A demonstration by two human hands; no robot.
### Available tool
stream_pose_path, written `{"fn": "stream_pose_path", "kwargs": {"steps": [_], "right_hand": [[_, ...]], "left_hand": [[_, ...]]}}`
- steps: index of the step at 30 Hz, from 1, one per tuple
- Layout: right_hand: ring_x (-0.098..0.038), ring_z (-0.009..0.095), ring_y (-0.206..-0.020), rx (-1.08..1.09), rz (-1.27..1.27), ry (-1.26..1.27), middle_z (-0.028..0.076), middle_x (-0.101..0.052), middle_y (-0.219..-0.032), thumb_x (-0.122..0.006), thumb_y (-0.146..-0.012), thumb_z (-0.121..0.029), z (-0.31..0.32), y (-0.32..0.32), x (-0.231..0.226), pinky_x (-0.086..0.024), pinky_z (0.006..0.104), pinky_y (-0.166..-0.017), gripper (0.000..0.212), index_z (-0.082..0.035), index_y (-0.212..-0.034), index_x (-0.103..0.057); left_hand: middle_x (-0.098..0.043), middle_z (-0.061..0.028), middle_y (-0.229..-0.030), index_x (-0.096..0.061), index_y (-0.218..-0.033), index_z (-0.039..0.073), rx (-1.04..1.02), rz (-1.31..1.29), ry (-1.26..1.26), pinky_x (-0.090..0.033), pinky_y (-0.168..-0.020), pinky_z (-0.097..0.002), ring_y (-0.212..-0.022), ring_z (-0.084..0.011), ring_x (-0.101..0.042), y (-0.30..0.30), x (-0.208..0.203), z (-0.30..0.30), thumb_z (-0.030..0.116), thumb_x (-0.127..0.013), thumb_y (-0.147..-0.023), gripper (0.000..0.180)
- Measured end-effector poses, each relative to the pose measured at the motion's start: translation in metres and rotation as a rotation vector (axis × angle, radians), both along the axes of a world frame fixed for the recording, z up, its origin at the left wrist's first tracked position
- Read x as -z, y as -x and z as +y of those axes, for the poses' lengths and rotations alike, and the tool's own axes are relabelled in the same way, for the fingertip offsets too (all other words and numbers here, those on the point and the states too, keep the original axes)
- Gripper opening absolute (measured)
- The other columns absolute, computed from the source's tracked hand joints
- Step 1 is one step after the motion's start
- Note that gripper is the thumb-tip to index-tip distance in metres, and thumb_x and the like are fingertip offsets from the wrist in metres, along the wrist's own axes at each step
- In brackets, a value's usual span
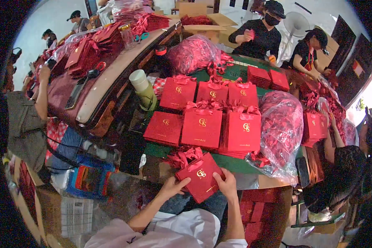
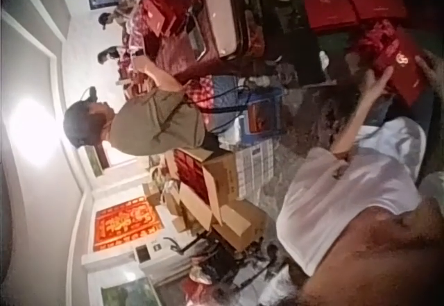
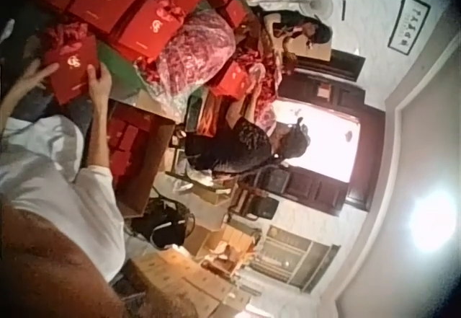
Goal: The person attaches ribbon handles to gift bags by threading and knotting the ribbons through the holes by hand, then gathers and stacks the completed bags together.
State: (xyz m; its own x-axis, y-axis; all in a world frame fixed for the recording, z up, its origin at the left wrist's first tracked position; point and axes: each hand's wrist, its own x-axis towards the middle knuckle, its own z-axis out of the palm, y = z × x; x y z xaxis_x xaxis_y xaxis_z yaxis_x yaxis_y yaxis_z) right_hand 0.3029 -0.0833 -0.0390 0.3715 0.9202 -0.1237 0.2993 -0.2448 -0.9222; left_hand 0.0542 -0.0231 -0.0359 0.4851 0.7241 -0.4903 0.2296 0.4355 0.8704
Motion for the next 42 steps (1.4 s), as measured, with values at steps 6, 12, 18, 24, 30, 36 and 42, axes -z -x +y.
{"fn": "stream_pose_path", "kwargs": {"steps": [6, 12, 18, 24, 30, 36, 42], "right_hand": [[-0.066, 0.026, -0.089, 0.043, -0.182, -0.044, 0.018, -0.070, -0.100, -0.070, -0.088, -0.026, -0.004, 0.008, -0.015, -0.050, 0.0352, -0.081, 0.039, 0.003, -0.114, -0.065], [-0.060, 0.041, -0.100, 0.028, -0.361, 0.043, 0.024, -0.066, -0.104, -0.069, -0.087, -0.033, -0.004, 0.010, -0.023, -0.046, 0.0459, -0.090, 0.044, 0.002, -0.112, -0.066], [-0.065, 0.038, -0.099, 0.073, -0.462, -0.084, 0.025, -0.067, -0.105, -0.069, -0.088, -0.030, -0.006, 0.015, -0.023, -0.050, 0.0410, -0.086, 0.042, 0.000, -0.118, -0.064], [-0.059, 0.041, -0.108, 0.061, -0.299, -0.115, 0.027, -0.062, -0.114, -0.066, -0.091, -0.031, -0.008, 0.015, -0.030, -0.046, 0.0424, -0.095, 0.049, 0.004, -0.124, -0.058], [-0.059, 0.038, -0.111, 0.051, -0.220, -0.133, 0.026, -0.061, -0.119, -0.066, -0.092, -0.029, -0.010, 0.015, -0.034, -0.046, 0.0398, -0.096, 0.048, 0.004, -0.126, -0.057], [-0.060, 0.036, -0.110, 0.047, -0.219, -0.103, 0.025, -0.061, -0.117, -0.067, -0.091, -0.029, -0.012, 0.015, -0.040, -0.046, 0.0391, -0.096, 0.048, 0.004, -0.125, -0.057], [-0.060, 0.036, -0.109, 0.061, -0.205, -0.137, 0.025, -0.060, -0.117, -0.069, -0.091, -0.030, -0.012, 0.015, -0.035, -0.046, 0.0395, -0.095, 0.049, 0.004, -0.125, -0.057]], "left_hand": [[-0.069, -0.0197, -0.102, -0.054, -0.120, -0.003, -0.177, 0.467, -0.531, -0.058, -0.066, -0.0376, -0.078, -0.0287, -0.071, -0.016, 0.007, -0.014, 0.054, -0.074, -0.081, 0.072], [-0.066, -0.0308, -0.103, -0.047, -0.120, -0.008, -0.117, 0.304, -0.485, -0.051, -0.084, -0.0511, -0.098, -0.0461, -0.065, -0.006, 0.004, -0.002, 0.059, -0.071, -0.079, 0.082], [-0.065, -0.0331, -0.106, -0.044, -0.122, -0.007, -0.208, 0.475, -0.541, -0.050, -0.084, -0.0522, -0.100, -0.0480, -0.063, -0.017, 0.003, -0.011, 0.063, -0.067, -0.081, 0.084], [-0.062, -0.0307, -0.118, -0.034, -0.134, -0.006, -0.174, 0.354, -0.455, -0.048, -0.093, -0.0477, -0.110, -0.0474, -0.060, -0.016, -0.005, -0.013, 0.057, -0.064, -0.086, 0.085], [-0.061, -0.0309, -0.119, -0.036, -0.129, -0.007, -0.180, 0.360, -0.482, -0.048, -0.093, -0.0480, -0.110, -0.0469, -0.060, -0.014, -0.009, -0.013, 0.059, -0.064, -0.086, 0.084], [-0.061, -0.0286, -0.121, -0.030, -0.138, -0.004, -0.180, 0.247, -0.405, -0.047, -0.097, -0.0442, -0.113, -0.0395, -0.061, -0.014, -0.009, -0.013, 0.054, -0.065, -0.088, 0.084], [-0.062, -0.0288, -0.120, -0.029, -0.139, -0.003, -0.179, 0.298, -0.423, -0.047, -0.097, -0.0443, -0.112, -0.0406, -0.062, -0.011, -0.013, -0.013, 0.056, -0.064, -0.088, 0.086]]}}
